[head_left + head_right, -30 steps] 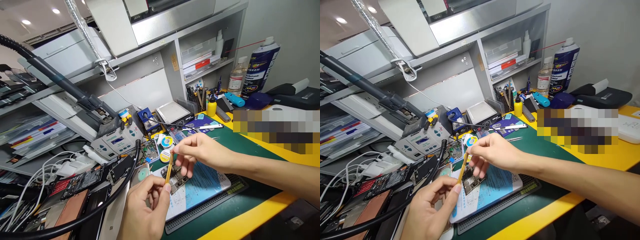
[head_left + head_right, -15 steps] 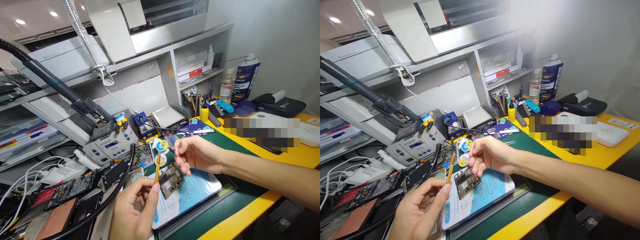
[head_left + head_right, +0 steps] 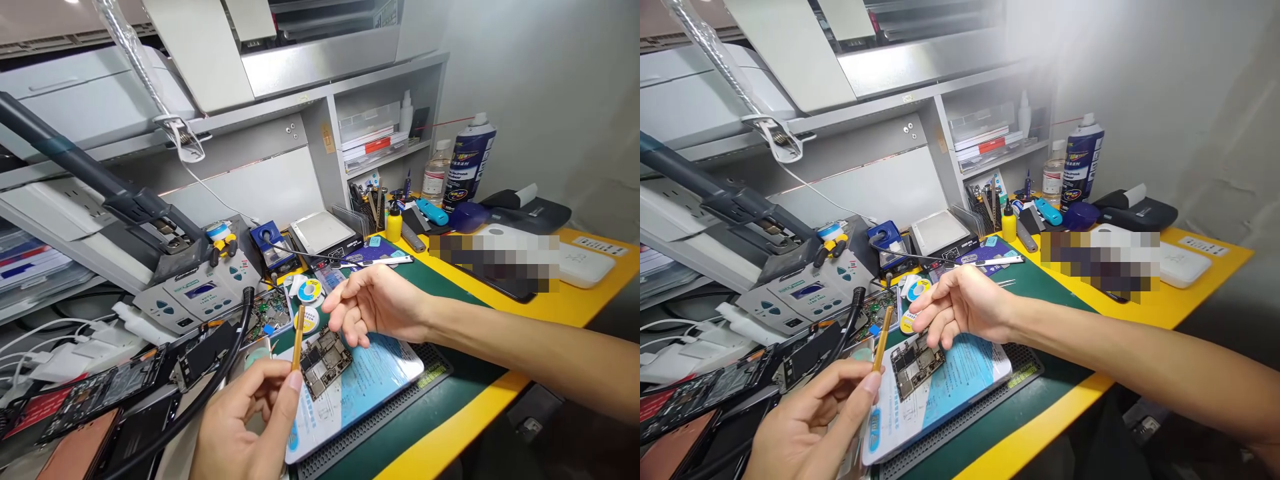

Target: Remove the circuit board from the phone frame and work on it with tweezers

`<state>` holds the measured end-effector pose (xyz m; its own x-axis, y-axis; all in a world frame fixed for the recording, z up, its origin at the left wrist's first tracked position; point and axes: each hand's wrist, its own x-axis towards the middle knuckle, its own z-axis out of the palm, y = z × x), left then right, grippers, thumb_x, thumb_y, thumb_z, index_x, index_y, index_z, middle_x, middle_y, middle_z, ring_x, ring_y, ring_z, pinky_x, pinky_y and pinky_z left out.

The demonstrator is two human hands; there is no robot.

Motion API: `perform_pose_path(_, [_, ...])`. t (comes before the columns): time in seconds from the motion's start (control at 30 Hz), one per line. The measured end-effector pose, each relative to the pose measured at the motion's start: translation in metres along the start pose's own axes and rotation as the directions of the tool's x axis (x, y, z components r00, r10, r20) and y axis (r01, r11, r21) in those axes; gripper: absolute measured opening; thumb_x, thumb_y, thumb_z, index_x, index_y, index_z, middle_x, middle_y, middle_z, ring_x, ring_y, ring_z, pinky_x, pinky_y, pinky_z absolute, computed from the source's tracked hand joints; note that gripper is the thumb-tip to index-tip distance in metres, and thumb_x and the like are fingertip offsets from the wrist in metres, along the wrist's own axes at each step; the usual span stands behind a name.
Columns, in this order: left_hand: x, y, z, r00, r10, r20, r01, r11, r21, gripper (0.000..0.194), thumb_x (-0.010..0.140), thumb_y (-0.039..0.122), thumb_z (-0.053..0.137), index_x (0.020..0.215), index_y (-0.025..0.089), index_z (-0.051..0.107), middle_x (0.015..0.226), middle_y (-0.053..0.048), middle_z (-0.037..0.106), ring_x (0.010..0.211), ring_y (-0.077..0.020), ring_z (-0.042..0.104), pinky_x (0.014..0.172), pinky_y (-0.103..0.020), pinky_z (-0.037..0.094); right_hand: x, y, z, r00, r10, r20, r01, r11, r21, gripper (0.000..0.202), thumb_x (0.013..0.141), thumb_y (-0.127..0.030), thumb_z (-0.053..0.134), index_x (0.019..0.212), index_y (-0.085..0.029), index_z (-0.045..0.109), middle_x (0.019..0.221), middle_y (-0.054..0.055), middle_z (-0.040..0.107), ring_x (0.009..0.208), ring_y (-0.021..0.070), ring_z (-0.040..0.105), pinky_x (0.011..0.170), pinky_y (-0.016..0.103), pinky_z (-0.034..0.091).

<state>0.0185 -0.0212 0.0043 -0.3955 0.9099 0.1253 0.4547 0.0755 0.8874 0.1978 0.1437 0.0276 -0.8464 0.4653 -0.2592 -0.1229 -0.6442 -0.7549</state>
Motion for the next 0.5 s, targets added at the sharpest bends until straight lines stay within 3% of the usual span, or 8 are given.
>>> perform_pose_path(0.3, [0.000,0.010,0.003,0.999,-0.041,0.006,0.041,0.995,-0.088,0.025,0.081,0.047,0.073,0.082,0.022,0.069,0.065,0.002,0.065,0.058,-0.0112,0.055,0.053,-0.019,0.041,0.000,0.005,-0.003,0.997,-0.078,-0.003,0.077,0.994,-0.074,0.023,0.082,-0.016,0.052,0.088,-0.008,0.072,0.071,0.007,0.073,0.051,0.0149,0.069,0.045,0.021,0.055])
perform_pose_path(0.4, [-0.001,0.013,0.003,0.999,-0.047,0.006,0.047,0.994,-0.101,0.025,0.082,0.047,0.072,0.083,0.022,0.069,0.066,0.002,0.065,0.060,-0.0118,0.058,0.055,-0.019,0.044,0.001,0.009,-0.001,0.984,-0.180,0.002,0.178,0.970,-0.166,0.014,0.084,-0.020,0.068,0.091,-0.010,0.074,0.076,0.005,0.073,0.052,0.0129,0.069,0.046,0.020,0.054])
perform_pose_path(0.5, [-0.002,0.014,0.002,0.998,-0.050,0.030,0.053,0.992,-0.116,0.028,0.083,0.049,0.071,0.087,0.021,0.068,0.069,0.002,0.063,0.066,-0.0150,0.064,0.058,-0.021,0.047,0.001,0.014,0.002,0.951,-0.308,0.017,0.301,0.913,-0.275,0.024,0.079,-0.029,0.083,0.094,-0.011,0.077,0.077,0.004,0.074,0.054,0.0134,0.069,0.046,0.020,0.054])
